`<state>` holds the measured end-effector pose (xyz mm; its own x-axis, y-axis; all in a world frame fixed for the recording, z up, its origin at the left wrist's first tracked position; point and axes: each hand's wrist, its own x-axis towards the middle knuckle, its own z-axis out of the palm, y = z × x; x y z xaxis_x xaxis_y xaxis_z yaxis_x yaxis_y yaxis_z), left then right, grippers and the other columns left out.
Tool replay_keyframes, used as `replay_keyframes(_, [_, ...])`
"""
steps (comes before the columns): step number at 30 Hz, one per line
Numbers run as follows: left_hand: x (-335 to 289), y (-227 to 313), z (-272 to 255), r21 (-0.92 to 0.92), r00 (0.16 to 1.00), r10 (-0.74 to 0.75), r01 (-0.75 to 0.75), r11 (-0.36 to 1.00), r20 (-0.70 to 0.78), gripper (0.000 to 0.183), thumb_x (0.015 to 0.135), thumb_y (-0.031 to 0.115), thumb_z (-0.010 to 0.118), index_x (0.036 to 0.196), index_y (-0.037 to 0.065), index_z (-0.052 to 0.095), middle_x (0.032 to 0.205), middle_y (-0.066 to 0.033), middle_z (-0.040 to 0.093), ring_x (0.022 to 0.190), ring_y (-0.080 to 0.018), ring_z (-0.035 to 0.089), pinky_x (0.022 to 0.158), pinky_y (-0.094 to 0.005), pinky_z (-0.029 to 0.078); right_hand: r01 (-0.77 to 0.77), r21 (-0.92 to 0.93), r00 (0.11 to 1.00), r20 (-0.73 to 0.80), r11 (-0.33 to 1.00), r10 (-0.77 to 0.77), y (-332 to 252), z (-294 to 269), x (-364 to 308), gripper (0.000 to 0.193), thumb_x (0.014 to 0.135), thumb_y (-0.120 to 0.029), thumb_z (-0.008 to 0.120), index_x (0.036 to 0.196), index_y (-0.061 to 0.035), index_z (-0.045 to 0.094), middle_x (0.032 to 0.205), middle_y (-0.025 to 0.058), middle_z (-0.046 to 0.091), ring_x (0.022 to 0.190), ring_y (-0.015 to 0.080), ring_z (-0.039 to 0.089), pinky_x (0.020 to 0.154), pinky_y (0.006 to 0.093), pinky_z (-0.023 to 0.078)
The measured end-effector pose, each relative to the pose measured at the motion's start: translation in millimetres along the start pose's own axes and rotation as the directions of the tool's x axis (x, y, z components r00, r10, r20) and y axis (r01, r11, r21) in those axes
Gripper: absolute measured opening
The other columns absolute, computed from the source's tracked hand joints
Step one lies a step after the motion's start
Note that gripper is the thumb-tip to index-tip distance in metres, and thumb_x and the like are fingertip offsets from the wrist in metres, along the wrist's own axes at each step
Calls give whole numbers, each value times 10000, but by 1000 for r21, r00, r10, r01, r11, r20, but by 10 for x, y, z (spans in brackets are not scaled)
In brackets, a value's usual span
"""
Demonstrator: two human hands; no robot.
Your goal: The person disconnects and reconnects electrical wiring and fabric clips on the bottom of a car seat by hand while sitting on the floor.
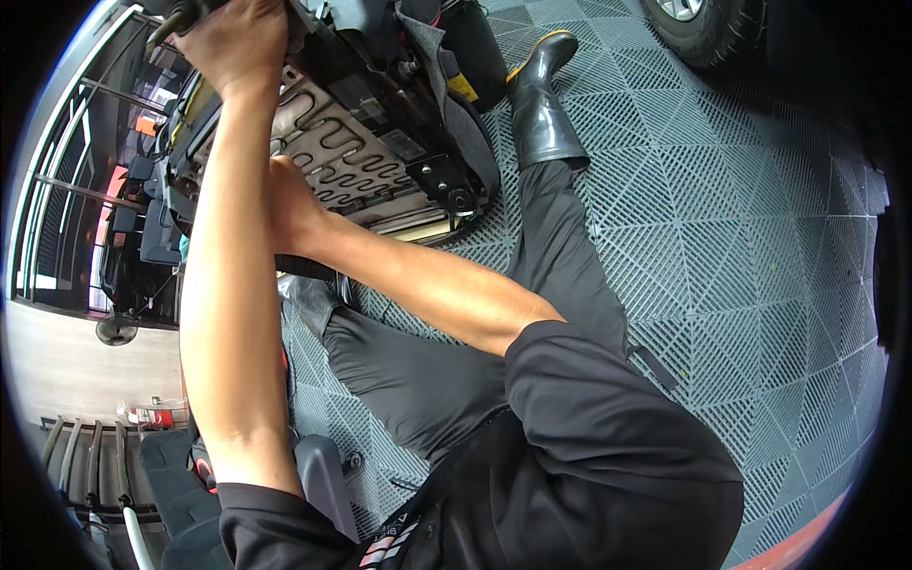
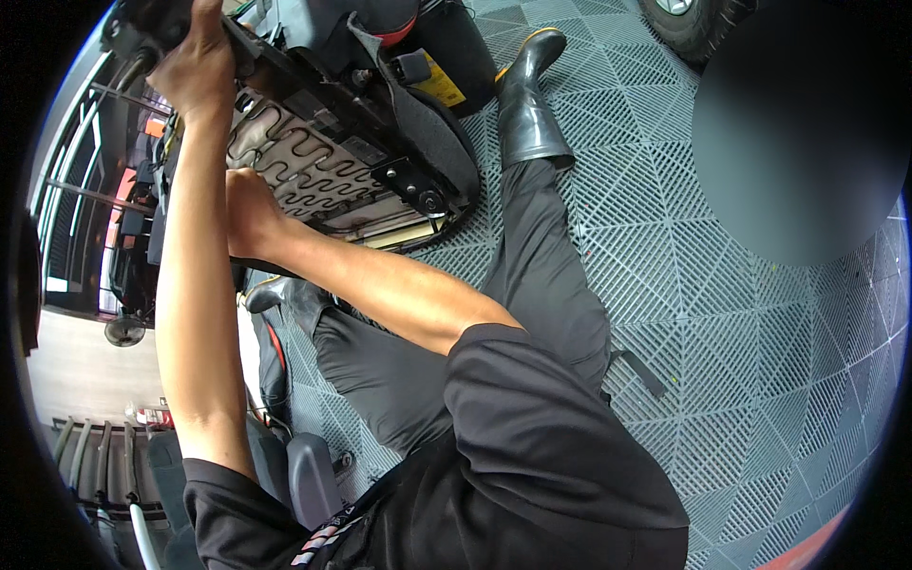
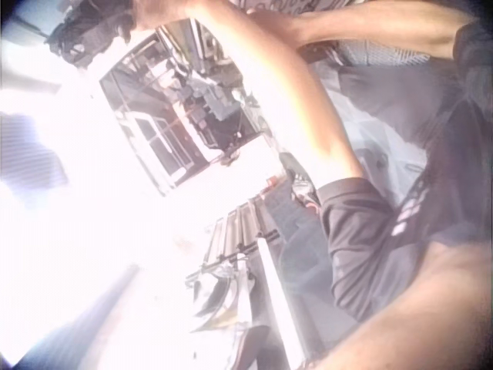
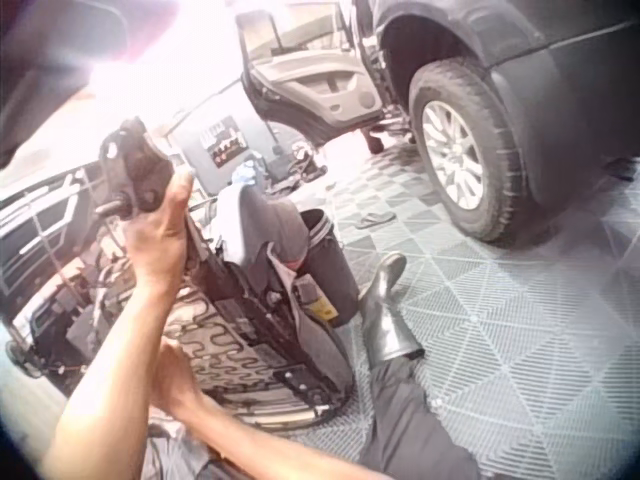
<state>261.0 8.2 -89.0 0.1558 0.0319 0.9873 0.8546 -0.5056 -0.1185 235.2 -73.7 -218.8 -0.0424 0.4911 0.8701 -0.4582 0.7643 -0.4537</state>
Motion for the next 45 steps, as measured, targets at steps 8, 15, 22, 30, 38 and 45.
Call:
replay_keyframes(8, [49,118,31,-84,999,45,-44,996,13,353,866,215,767,1132,9,660,1042,-89,676,934,-203,611,890,-340,475,28,14,994,-110,999,-27,-117,83,-133,232,684,-248,714,636,-55,595,658,202,630,682,386,668,601,456,530])
replay_keyframes(15, [10,272,-74,616,793,-418,68,785,444,267,983,214,577,1146,396,686,877,-67,693,760,-244,653,713,-383,518,-91,117,995,-18,989,94,-229,-245,-236,181,773,-153,676,691,-7,607,687,178,647,641,316,667,589,393,516])
replay_keyframes(22, [-123,17,-225,-166,831,-393,485,859,394,802,839,424,788,1391,-27,420,1171,-163,642,1012,-238,620,888,-366,503,-329,513,867,-167,793,469,180,-378,-489,266,930,-70,581,687,-2,497,612,-28,410,594,61,364,533,271,312])
replay_keyframes(30, [-933,-713,-1402,153,731,-75,-40,987,679,180,836,47,697,1015,43,699,996,-99,662,946,-278,618,865,-371,500,-272,594,900,-122,757,418,143,-325,-443,291,945,-48,532,666,-15,459,619,-8,475,549,63,396,511,242,310])
replay_keyframes(38, [-1246,-801,-1509,109,723,74,-203,973,687,351,745,28,726,1089,92,691,1055,-79,613,996,-289,580,862,-396,501,-272,633,900,-99,724,424,54,-377,-340,203,938,-61,533,765,39,568,678,23,531,585,70,426,536,225,329])
replay_keyframes(45, [-1447,-908,-1408,148,813,140,-266,952,565,370,706,103,792,1066,107,710,1017,-50,602,960,-259,583,841,-386,498,-169,564,965,-74,808,253,66,-471,-128,252,957,-38,513,708,-19,483,683,56,521,596,115,470,856,370,499])
